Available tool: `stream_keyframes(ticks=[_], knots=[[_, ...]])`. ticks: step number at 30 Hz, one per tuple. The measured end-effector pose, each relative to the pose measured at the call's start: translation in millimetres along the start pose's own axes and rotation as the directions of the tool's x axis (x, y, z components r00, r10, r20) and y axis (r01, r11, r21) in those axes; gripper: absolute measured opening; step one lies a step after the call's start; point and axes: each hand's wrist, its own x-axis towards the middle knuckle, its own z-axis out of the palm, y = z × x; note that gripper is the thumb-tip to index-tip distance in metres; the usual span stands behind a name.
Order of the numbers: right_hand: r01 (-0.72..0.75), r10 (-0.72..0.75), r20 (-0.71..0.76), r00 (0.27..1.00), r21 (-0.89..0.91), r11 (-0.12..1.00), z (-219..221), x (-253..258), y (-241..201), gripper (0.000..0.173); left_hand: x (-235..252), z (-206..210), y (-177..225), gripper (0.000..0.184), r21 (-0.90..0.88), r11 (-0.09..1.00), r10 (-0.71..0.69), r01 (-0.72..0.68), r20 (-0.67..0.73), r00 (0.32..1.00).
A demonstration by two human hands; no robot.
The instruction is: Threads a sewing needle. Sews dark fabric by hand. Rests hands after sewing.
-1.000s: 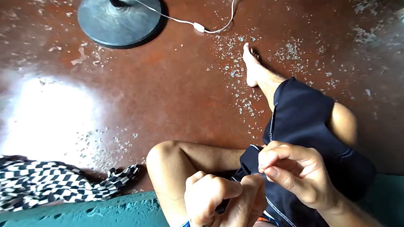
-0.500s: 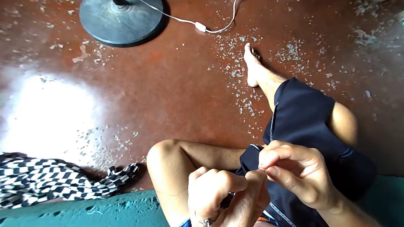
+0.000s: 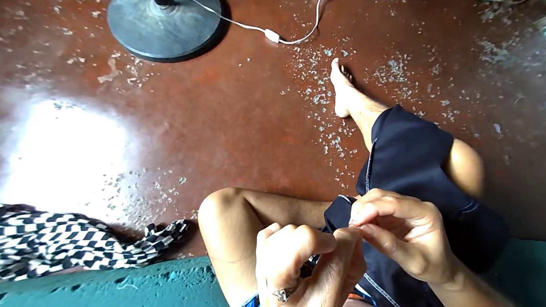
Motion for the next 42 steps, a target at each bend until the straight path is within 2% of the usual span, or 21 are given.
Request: stream_keyframes(ticks=[42], knots=[[0.017, -0.018, -0.013, 1.000, -0.052, 0.999, -1.7, 0.1, 0.7, 0.013, 1.2, 1.0, -0.1, 0.007, 0.004, 1.000, -0.015, 0.015, 0.016, 1.000]])
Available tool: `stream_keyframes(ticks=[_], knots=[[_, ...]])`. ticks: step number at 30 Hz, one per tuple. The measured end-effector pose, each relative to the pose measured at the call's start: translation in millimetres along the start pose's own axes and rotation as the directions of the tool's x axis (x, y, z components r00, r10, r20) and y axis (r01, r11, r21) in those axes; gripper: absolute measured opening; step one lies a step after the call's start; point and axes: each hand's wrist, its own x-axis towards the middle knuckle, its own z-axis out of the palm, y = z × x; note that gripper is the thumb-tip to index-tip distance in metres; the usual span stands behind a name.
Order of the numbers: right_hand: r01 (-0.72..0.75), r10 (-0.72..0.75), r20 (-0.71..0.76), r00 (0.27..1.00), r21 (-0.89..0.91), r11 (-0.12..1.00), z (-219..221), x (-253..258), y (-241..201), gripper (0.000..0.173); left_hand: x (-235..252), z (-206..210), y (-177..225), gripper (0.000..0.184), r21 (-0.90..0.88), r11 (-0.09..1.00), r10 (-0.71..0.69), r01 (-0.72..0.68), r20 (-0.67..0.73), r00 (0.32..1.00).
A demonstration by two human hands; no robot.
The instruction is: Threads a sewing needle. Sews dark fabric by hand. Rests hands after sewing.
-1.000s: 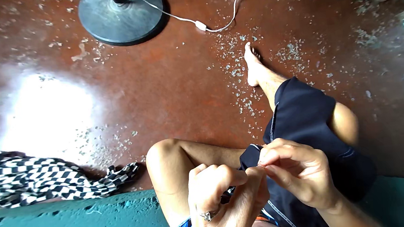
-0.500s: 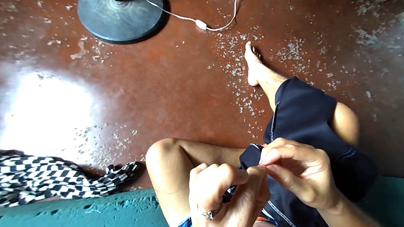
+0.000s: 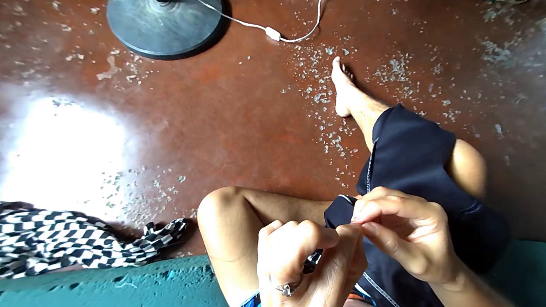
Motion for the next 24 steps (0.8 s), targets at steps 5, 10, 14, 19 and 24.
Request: stream_keyframes(ticks=[5, 10, 14, 19, 24], knots=[[0.003, -0.003, 0.001, 1.000, -0.013, 1.000, 0.1, 0.0, 0.0, 0.013, -0.4, 0.5, 0.0, 0.008, 0.002, 1.000, 0.002, -0.002, -0.008, 1.000], [0.005, -0.005, 0.000, 1.000, -0.010, 1.000, 0.2, 0.2, 0.1, 0.013, -0.7, -0.2, -0.2, 0.008, 0.010, 1.000, 0.003, -0.003, 0.001, 1.000], [0.004, -0.004, 0.000, 1.000, -0.010, 1.000, 0.1, 0.1, 0.3, 0.014, -1.2, 0.6, -0.8, 0.007, 0.011, 1.000, 0.006, -0.005, -0.006, 1.000], [0.001, -0.001, 0.005, 1.000, -0.012, 1.000, -0.2, 0.4, 1.0, 0.013, -1.0, 0.5, -1.2, 0.008, 0.008, 1.000, 0.003, -0.003, -0.008, 1.000], [0.001, -0.001, -0.004, 1.000, -0.027, 1.000, 0.4, 0.7, 1.1, 0.013, -1.0, 0.9, -1.9, 0.007, 0.007, 1.000, 0.009, -0.009, -0.010, 1.000]])
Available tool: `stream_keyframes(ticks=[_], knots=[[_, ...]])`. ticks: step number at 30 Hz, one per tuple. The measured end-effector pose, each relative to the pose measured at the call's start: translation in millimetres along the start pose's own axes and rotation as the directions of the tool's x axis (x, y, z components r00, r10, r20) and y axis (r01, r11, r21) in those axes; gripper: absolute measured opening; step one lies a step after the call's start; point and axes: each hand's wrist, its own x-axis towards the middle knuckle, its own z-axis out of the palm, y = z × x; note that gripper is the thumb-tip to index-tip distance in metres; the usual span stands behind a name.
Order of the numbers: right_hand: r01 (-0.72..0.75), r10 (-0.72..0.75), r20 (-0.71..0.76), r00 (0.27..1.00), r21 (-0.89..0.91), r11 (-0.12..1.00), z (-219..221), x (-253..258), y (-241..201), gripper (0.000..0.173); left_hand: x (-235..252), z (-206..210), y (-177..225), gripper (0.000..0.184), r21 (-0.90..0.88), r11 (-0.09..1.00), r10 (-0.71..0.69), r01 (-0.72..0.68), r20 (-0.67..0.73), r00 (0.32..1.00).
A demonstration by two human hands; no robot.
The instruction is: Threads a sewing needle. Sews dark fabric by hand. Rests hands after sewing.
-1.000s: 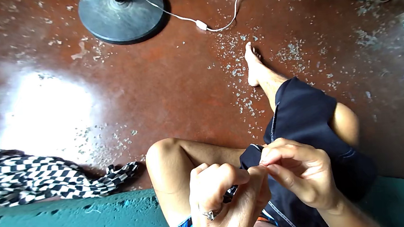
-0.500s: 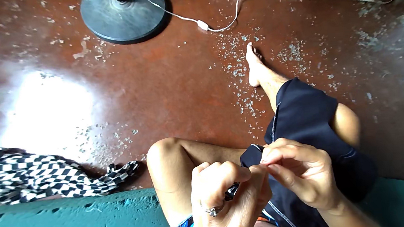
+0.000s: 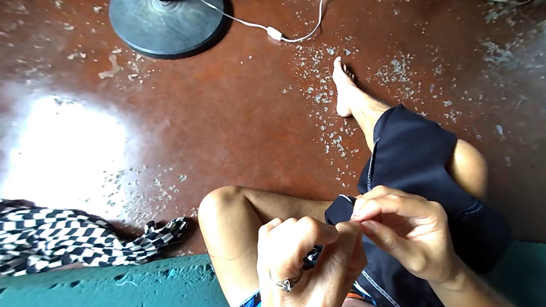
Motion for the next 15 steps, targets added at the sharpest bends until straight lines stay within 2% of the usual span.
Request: stream_keyframes(ticks=[15], knots=[[0.016, -0.016, -0.005, 1.000, -0.035, 0.999, -0.5, -0.8, -0.5, 0.012, -0.4, -0.1, 0.4, 0.007, 0.000, 1.000, -0.006, 0.006, -0.001, 1.000]])
